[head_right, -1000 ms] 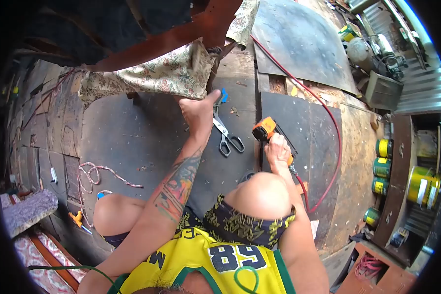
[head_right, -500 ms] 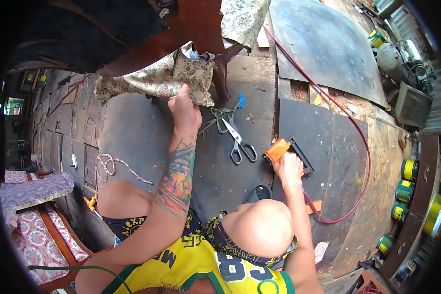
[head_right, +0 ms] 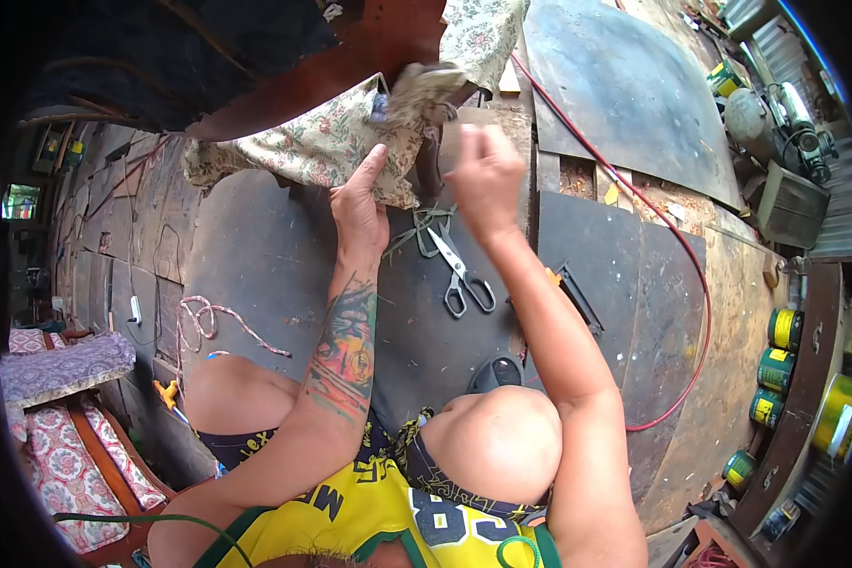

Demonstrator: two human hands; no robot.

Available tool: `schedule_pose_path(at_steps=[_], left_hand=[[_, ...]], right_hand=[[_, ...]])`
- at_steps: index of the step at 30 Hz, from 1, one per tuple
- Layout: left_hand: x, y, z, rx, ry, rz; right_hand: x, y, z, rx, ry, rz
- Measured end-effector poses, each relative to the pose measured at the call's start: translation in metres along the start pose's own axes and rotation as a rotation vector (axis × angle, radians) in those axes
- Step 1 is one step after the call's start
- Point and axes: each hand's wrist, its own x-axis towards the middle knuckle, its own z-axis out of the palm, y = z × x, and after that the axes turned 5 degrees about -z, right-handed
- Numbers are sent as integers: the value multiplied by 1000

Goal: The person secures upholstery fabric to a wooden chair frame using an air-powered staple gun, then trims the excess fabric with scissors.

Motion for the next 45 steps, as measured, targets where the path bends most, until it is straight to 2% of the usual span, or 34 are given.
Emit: schedule_pose_path(at_steps=[1,3,4,6,8,9,11,12,15,16,18,21,23,26,31,33,34,36,39,41,45], left_hand=[[-1,1,1,-3,3,-4],[-4,4,5,-178,-36,-56],[-2,6,8,-176,-42,-57],[-2,10,6,-292,-146,-163],[3,10,2,-278,-132,-181],[5,10,1,-278,-119,-188],[1,15,7,-250,-83,-182],[0,17,9,-179,-44,-175],[0,16,9,-75,8,-125],[-1,18,11,-95,39,-109],[-4,21,16,-216,61,-36],[3,29,25,-303,40,-35],[11,28,31,-288,97,-78],[14,27,37,-79,186,-45],[14,28,42,9,239,34],[23,18,33,109,230,150],[23,17,32,106,234,147],[20,14,29,283,170,342],[27,8,20,390,132,446],[28,5,20,409,142,443],[31,-3,19,351,153,454]], right_hand=[[-1,9,-10,279,60,450],[0,39,-23,205,37,376],[2,34,-20,326,24,268],[7,-2,-6,395,6,211],[13,-25,3,466,-125,8],[16,-20,4,468,-123,7],[23,-12,7,350,-90,225],[28,-8,6,522,-28,215],[27,-1,-7,291,-163,336],[25,3,-5,292,-168,335],[20,15,0,343,-195,468],[13,23,1,460,-206,491],[7,16,0,417,-231,487],[0,11,0,449,-230,529],[11,23,8,345,-249,538],[13,25,13,310,-246,551],[15,26,14,306,-249,554],[17,29,16,363,-259,558],[16,24,13,365,-269,559],[-9,31,-4,146,-234,468],[-113,62,-81,-597,-425,287]])
